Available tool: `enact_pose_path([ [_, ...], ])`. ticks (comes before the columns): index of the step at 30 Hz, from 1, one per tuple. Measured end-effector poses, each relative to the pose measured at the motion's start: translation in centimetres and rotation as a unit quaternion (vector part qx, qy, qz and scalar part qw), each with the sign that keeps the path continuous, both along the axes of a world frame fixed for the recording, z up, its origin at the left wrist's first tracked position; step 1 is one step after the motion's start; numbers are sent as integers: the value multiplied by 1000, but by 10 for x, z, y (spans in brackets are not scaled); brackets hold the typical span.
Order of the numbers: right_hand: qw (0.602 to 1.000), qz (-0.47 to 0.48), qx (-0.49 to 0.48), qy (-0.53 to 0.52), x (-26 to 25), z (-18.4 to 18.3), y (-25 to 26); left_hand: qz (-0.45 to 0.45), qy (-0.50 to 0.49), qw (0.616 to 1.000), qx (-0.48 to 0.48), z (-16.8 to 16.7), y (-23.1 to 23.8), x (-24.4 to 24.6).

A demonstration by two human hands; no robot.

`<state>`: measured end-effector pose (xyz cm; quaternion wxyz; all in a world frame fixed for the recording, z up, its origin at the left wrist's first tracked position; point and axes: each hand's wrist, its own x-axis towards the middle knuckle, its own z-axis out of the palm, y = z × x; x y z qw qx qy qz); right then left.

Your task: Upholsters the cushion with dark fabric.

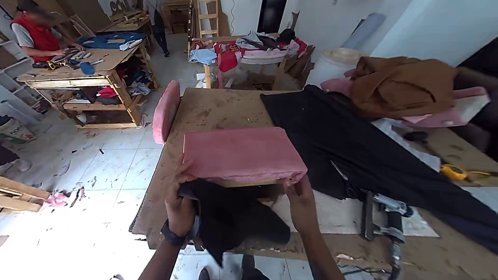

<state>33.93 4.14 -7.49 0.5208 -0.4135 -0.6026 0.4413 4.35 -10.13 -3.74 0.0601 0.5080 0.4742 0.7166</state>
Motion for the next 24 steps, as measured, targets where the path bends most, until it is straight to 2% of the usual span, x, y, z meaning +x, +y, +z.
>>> enact_pose_path([
  [3,994,-11,52,-96,20,64,-7,22,65,997,-45,68,-17,0],
  [5,983,-27,99,-155,32,108,0,36,133,988,-66,131,-22,4],
  [7,967,-29,131,-217,33,140,17,20,186,980,-64,179,-10,15],
  [8,961,-21,128,-243,28,147,26,-7,206,975,-76,190,5,23],
  [12,950,1,108,-292,13,127,69,2,226,954,-196,183,79,34],
  [14,931,13,148,-332,15,118,81,14,223,952,-212,182,100,16],
  [17,896,112,210,-375,7,103,92,3,189,954,-231,172,119,-14],
  [20,881,205,149,-401,-10,114,132,23,196,946,-258,164,140,-42],
  [24,880,235,67,-408,-35,126,172,64,222,931,-282,166,163,-86],
])
